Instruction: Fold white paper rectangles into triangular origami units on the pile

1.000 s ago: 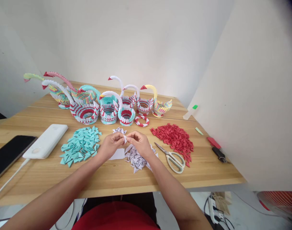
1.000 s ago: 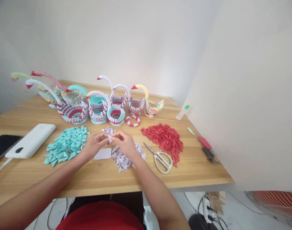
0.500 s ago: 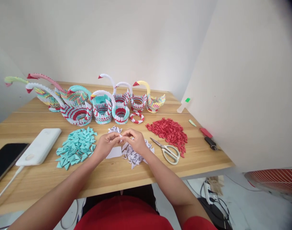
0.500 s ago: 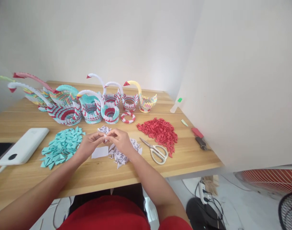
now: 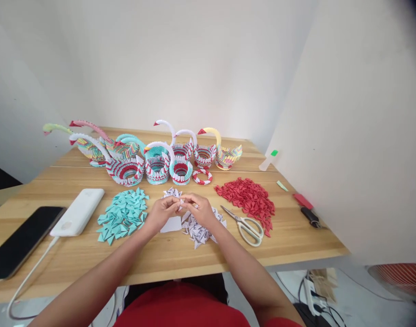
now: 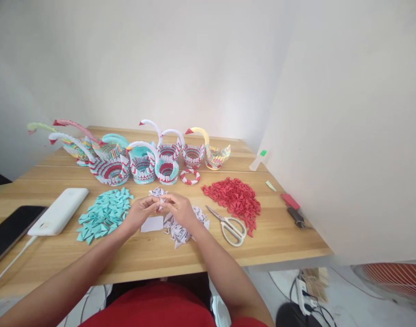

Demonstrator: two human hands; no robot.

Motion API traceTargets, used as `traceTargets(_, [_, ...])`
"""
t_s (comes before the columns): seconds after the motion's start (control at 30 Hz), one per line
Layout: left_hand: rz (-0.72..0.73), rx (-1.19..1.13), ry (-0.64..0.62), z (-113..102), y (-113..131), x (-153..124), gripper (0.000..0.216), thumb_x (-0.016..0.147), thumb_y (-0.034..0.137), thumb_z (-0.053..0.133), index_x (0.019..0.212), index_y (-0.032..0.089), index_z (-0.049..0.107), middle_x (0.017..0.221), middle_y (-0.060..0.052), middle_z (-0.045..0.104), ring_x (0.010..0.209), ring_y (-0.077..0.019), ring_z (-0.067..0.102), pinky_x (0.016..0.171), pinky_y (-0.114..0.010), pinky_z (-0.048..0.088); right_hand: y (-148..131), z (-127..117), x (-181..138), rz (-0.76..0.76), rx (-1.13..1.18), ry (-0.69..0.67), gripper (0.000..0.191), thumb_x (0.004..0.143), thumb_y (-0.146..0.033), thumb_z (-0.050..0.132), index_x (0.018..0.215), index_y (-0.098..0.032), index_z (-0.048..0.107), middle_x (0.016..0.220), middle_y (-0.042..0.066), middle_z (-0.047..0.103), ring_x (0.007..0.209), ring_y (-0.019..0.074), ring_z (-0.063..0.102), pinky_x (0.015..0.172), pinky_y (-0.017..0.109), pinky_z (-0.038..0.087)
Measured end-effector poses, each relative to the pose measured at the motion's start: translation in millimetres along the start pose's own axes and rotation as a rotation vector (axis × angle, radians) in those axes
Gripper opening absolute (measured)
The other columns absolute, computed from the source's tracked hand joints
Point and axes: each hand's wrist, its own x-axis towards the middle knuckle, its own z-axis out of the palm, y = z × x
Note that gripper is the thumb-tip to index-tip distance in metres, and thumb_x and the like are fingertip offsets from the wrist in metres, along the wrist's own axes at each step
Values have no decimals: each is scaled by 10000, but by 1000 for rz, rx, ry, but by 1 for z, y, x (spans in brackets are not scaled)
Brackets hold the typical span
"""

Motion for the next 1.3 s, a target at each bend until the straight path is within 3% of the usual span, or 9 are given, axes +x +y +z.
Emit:
traceTargets(0.13, [5,-24,-32,-2,3,0,263,786,389,590,783,127,617,704,-38,625,669,-143,566,664,-257,448,0,-1,0,-24,-27,3,217,848,-302,592,1038,-250,683,747,-7,624,718,142,581,712,267,459])
traceTargets(0.37, [68,246,17,-4,3,-1,208,808,331,565,730,147,623,702,-19,630,668,-139,548,636,-233,411,2,-2,2,-104,-113,-39,215,870,-317,576,1047,-258,682,818,20,668,774,163,602,751,281,460])
traceTargets(0.57, [-24,54,19,-2,-2,1,254,778,372,576,846,138,643,717,-26,648,670,-145,572,660,-247,446,6,-4,1,-236,-203,-29,244,912,-287,523,1122,-249,644,883,44,678,807,169,605,760,299,470])
traceTargets(0.7, [-70,17,-26,-2,-2,3,286,761,407,574,770,126,624,682,-33,642,653,-147,577,657,-251,458,9,-5,1,-307,-249,-20,244,920,-287,521,1122,-208,634,865,56,676,804,169,604,757,298,472])
traceTargets(1.0, [95,351,19,-5,3,-1,197,800,304,552,711,144,626,679,-12,635,661,-139,556,647,-228,409,9,-5,1,-326,-274,-22,223,930,-290,510,1069,-190,651,850,61,683,801,163,620,743,285,482])
traceTargets(1.17, [112,346,63,-5,-3,0,214,822,311,545,703,151,622,677,-7,629,674,-139,559,663,-229,405,9,-5,2,-331,-244,-17,205,918,-280,530,1065,-203,650,871,61,688,818,165,620,755,295,487])
traceTargets(1.3, [94,257,30,-5,-2,0,243,848,335,531,723,149,624,686,-10,632,690,-139,569,693,-233,418,7,-4,2,-305,-200,1,185,908,-267,547,1041,-212,663,854,52,686,810,164,620,747,291,486])
